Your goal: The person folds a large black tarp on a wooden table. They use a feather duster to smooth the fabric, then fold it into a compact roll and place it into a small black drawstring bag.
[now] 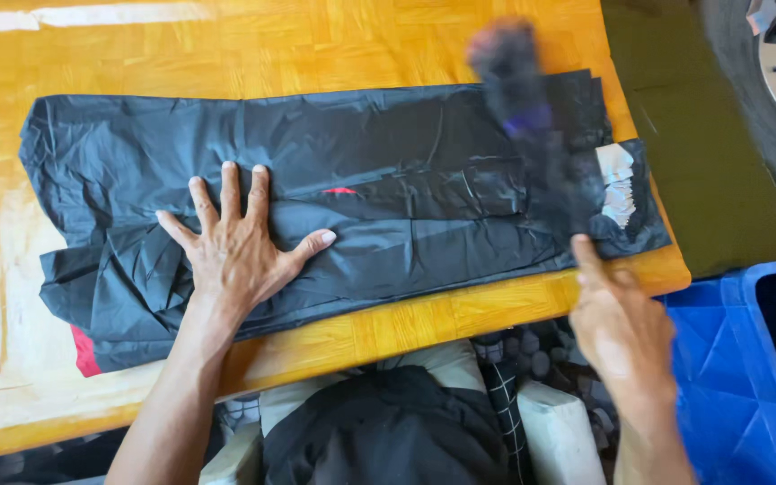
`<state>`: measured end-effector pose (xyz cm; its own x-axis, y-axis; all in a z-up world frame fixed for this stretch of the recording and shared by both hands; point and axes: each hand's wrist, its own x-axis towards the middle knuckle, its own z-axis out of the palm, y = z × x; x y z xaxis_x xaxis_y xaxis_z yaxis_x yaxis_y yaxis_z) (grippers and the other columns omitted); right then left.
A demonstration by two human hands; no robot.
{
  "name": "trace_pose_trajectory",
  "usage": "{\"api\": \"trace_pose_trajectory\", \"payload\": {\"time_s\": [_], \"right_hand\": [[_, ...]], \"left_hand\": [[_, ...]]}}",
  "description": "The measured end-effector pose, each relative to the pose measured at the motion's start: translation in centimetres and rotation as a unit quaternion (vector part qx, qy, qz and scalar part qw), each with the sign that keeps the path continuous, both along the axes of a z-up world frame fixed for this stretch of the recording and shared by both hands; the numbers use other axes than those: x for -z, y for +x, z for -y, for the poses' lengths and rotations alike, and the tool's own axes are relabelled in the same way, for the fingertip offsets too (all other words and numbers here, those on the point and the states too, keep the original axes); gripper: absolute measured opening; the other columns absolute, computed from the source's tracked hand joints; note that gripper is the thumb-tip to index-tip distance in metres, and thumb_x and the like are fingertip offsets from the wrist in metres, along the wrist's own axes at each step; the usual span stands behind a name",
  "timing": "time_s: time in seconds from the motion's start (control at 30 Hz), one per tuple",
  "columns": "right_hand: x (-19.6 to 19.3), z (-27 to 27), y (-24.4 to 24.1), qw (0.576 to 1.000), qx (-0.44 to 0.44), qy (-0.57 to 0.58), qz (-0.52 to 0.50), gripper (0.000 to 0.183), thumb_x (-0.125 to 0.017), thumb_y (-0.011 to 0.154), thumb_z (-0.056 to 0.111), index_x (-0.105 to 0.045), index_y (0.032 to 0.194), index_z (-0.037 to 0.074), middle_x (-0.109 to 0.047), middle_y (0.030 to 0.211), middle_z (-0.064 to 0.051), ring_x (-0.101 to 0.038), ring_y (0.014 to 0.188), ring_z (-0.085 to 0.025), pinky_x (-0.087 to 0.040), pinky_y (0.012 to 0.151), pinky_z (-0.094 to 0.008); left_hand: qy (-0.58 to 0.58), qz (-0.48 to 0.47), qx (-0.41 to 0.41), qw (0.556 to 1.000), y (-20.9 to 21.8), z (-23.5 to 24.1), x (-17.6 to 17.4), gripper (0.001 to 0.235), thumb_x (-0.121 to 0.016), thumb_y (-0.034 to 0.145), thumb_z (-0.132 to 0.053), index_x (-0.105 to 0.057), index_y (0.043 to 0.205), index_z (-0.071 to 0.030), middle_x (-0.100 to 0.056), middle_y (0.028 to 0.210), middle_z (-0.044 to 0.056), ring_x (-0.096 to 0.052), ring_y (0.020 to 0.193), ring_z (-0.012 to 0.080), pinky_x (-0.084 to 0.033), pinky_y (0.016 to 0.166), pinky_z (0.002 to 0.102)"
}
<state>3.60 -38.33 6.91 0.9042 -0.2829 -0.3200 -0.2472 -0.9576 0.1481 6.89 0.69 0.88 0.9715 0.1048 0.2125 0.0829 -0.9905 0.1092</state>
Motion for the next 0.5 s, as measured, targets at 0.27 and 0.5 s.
{"api": "trace_pose_trajectory", "payload": {"time_s": [0.27, 0.5], "right_hand": [[1.9, -1.6, -0.3, 0.982, -0.091, 0.043, 0.159, 0.059, -0.048, 0.104, 0.023, -0.046, 0.163, 0.027, -0.071, 0.111, -0.02, -0.071, 0.08, -0.049, -0.055, 0.067, -0.06], [3.4, -15.4, 0.0, 0.876, -0.418, 0.206, 0.12, 0.05, -0.051, 0.106, 0.026, -0.046, 0.156, 0.023, -0.052, 0.081, -0.008, -0.067, 0.056, -0.032, -0.06, 0.047, -0.052]], "left_hand": [[-0.045, -0.028, -0.017, 0.998, 0.0, -0.3, -0.3, 0.118, -0.038, 0.074, -0.099, -0.037, 0.158, -0.016, -0.035, 0.163, 0.015, -0.024, 0.146, 0.052, -0.015, 0.1, 0.086], [-0.159, 0.134, -0.021, 0.978, -0.5, -1.0, 2.5, 0.13, -0.027, 0.08, -0.097, 0.007, 0.17, -0.01, 0.016, 0.173, 0.021, 0.012, 0.163, 0.0468, -0.014, 0.12, 0.083]]}}
